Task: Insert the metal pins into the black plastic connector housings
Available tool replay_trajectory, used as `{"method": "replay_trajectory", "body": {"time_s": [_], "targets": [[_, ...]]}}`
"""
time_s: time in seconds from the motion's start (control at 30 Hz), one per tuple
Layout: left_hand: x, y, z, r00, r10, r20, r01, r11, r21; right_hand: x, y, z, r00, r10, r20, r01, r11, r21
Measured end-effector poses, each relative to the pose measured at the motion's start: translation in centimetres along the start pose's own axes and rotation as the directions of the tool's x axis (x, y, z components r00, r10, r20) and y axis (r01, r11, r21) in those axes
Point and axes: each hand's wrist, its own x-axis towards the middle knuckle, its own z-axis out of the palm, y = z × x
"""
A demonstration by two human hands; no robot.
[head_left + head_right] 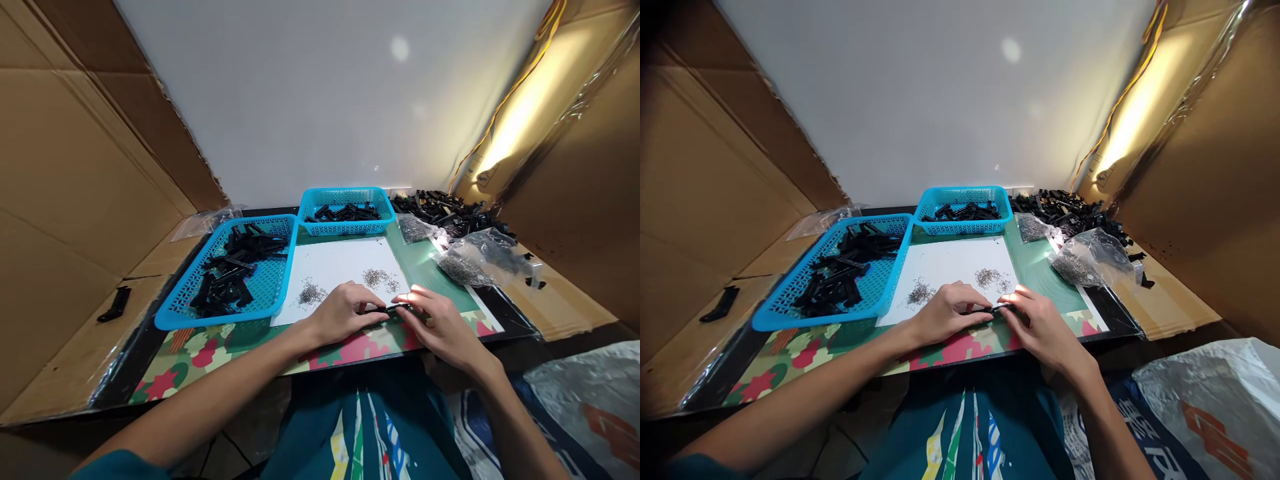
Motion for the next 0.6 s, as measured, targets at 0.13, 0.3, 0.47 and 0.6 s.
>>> {"method": "replay_trajectory", "body": {"time_s": [0.13, 0.3, 0.47, 0.6], "targets": [[-0.1, -0.3, 0.2, 0.998, 0.057, -0.016, -0.056, 0.997, 0.055, 0.2, -0.5, -0.6, 1.0, 0.011, 0.014, -0.012, 0.999, 0.042], [-0.2, -0.5, 0.4, 0.996, 0.088, -0.003, -0.087, 0.99, 0.107, 0.7, 0.1, -0.7, 0.988, -0.047, -0.149, 0.035, 0.996, -0.088], [-0.3, -0.3, 0.5, 0.989, 0.141, 0.031, -0.145, 0.962, 0.23, 1.4, -1.0, -0.1, 0.957, 0.166, -0.238, -0.134, 0.98, 0.144], [-0.5, -0.3, 0.6, 0.979, 0.191, 0.068, -0.202, 0.915, 0.348, 1.7, -1.8, 1.1, 0.899, 0.372, -0.232, -0.289, 0.9, 0.327]]}}
